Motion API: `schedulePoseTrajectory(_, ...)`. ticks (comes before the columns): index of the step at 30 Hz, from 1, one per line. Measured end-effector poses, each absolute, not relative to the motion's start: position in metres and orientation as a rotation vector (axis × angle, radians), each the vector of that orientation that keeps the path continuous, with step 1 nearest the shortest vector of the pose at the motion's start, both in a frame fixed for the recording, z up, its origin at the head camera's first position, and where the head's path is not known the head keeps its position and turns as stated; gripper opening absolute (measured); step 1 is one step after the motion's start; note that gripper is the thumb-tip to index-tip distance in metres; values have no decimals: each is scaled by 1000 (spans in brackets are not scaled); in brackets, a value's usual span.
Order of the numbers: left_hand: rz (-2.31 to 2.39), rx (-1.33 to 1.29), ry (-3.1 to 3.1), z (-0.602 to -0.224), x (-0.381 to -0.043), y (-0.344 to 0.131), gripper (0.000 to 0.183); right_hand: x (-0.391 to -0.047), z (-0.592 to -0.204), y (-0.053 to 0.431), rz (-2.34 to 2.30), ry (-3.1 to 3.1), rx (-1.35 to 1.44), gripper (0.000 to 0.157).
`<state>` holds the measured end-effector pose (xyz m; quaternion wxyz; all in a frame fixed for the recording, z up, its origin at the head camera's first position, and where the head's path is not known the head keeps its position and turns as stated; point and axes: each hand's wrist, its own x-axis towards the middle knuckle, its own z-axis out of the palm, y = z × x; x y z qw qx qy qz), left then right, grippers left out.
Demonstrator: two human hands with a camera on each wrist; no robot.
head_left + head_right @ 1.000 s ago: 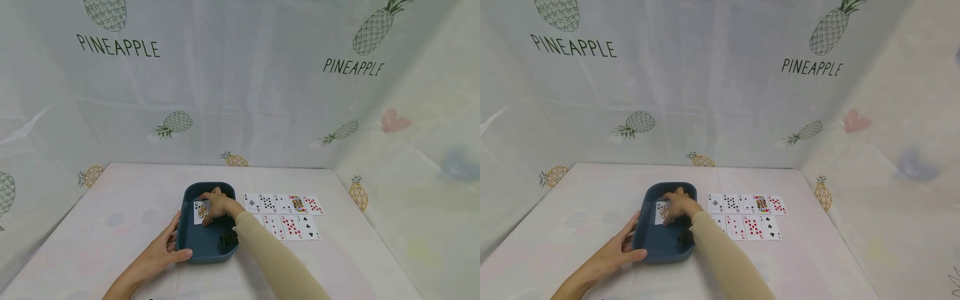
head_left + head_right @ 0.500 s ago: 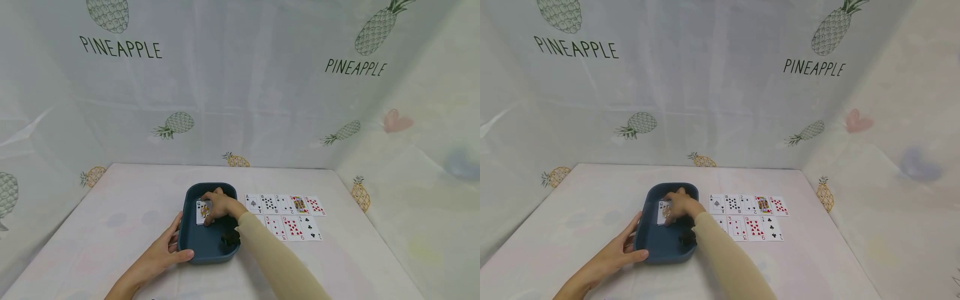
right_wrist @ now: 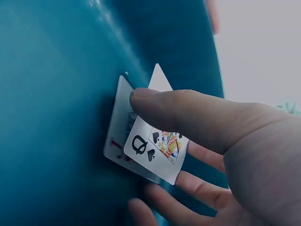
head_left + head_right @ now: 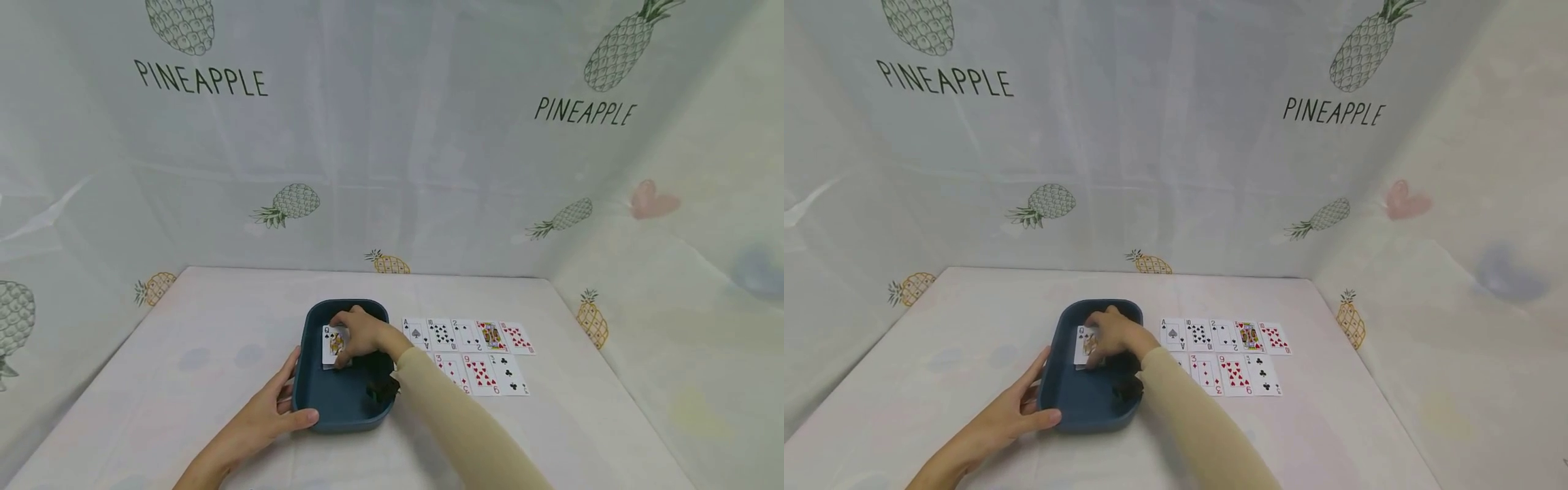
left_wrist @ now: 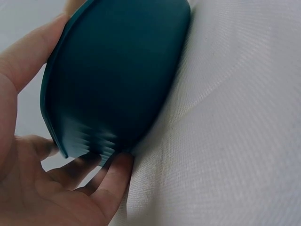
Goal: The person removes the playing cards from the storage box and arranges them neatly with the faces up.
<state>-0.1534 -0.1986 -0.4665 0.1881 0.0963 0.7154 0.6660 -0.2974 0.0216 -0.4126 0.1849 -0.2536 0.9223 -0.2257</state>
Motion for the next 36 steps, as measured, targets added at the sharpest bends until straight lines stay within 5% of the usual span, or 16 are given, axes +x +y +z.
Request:
schedulePoseTrajectory(16,1848,148,2119,-465,-154,-194,112,-286,-371,93,-844,2532,-888,86)
schedulePoseTrajectory(36,1840,212,2142,-469,-154,-196,112,-261,-373,312,-820,2647,-723,87)
